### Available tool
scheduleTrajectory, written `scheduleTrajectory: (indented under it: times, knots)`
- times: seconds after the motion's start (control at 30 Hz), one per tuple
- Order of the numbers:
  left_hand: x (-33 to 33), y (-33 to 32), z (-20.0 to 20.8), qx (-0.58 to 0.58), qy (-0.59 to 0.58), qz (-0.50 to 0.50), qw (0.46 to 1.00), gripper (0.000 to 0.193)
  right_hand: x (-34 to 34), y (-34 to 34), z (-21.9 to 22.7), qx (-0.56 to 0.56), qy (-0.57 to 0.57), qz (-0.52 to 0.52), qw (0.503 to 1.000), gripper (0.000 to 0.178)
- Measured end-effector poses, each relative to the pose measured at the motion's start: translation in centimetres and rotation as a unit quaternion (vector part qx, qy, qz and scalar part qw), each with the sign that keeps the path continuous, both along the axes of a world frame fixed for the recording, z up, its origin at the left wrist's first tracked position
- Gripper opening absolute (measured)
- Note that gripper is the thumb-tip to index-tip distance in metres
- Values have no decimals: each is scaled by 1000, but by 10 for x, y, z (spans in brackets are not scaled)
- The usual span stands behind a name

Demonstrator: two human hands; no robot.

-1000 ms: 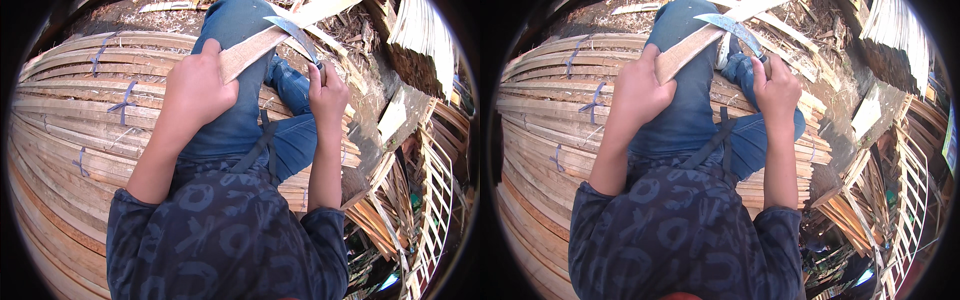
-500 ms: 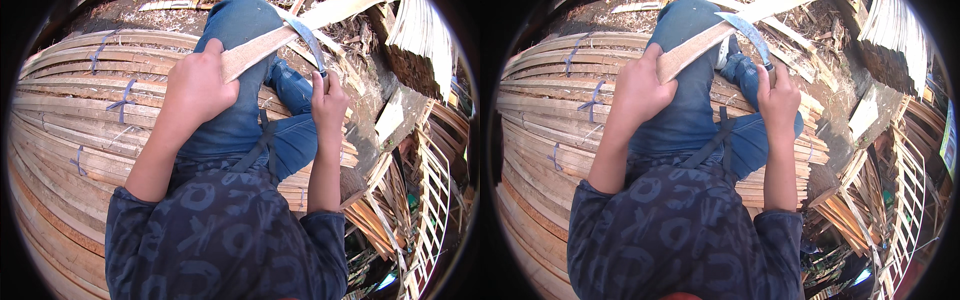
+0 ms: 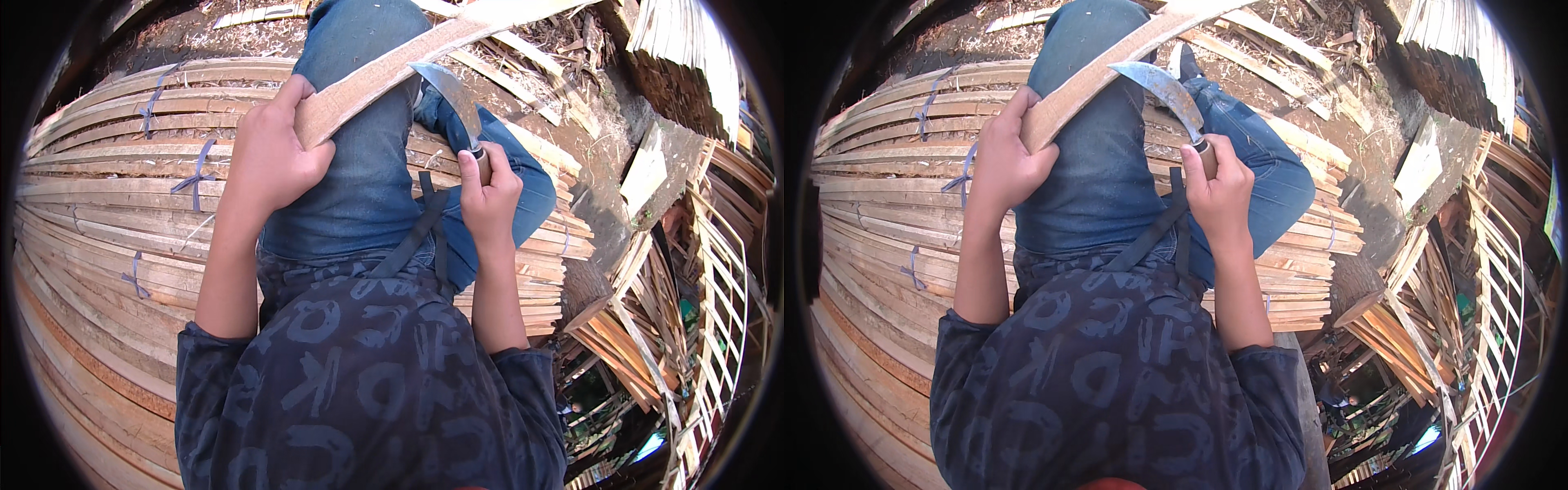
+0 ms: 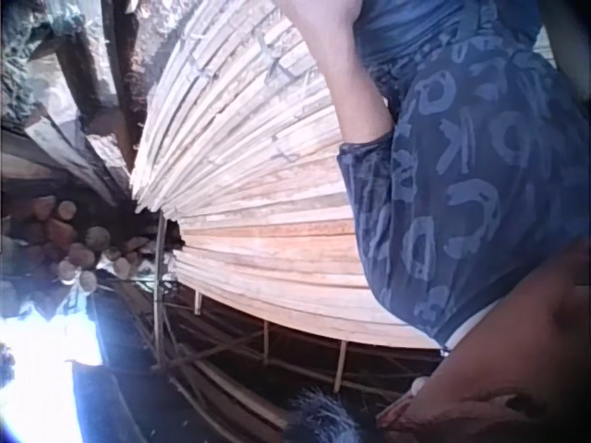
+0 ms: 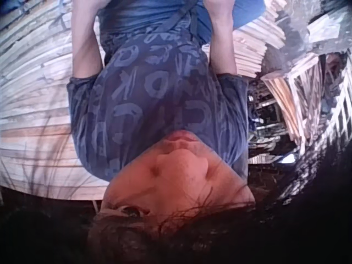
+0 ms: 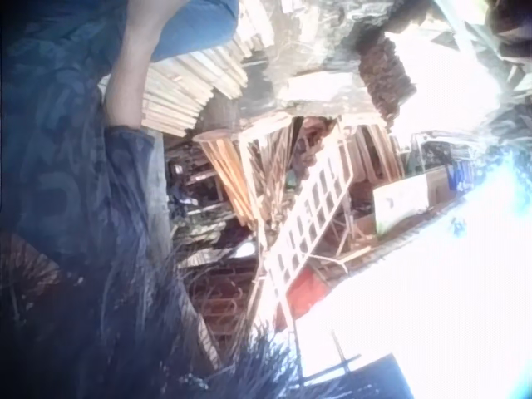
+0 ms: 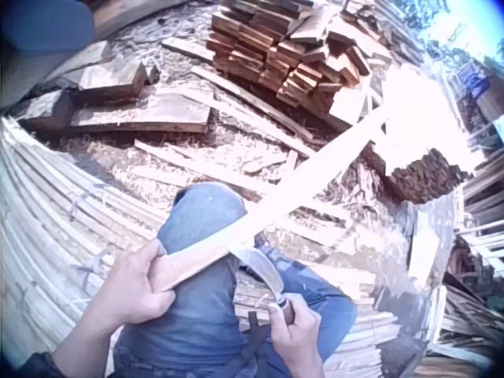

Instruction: The person sits on the ground and uses a curved knife to shave thin strips from a long piece of wood held against their leg. They repeatedly scrape the blade along the wood's length to remove material, with wood shavings falling to the ground.

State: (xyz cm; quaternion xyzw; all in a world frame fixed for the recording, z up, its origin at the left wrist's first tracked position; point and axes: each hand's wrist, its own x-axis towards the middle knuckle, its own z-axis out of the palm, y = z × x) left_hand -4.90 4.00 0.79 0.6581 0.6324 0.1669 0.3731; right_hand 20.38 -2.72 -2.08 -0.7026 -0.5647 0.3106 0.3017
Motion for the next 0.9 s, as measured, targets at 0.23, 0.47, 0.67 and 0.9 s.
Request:
scheduleTrajectory:
  times: [0.23,0.47,0.67,0.9]
  knots:
    - [-14,-31,4,-45,10,-7,999,32,-5,3,10,-2,14,66,998,25]
    - [-17,-35,-6,-21,24,-21,999,31,17,17,6,42,-33,118,992,28]
    - [-16,-35,-7,-10,24,-11,1000,30,136,46,7,146,-84,-282,945,23]
    - [-13,-30,-8,0,26,-15,1000,28,66,12,4,4,-41,-94,995,19]
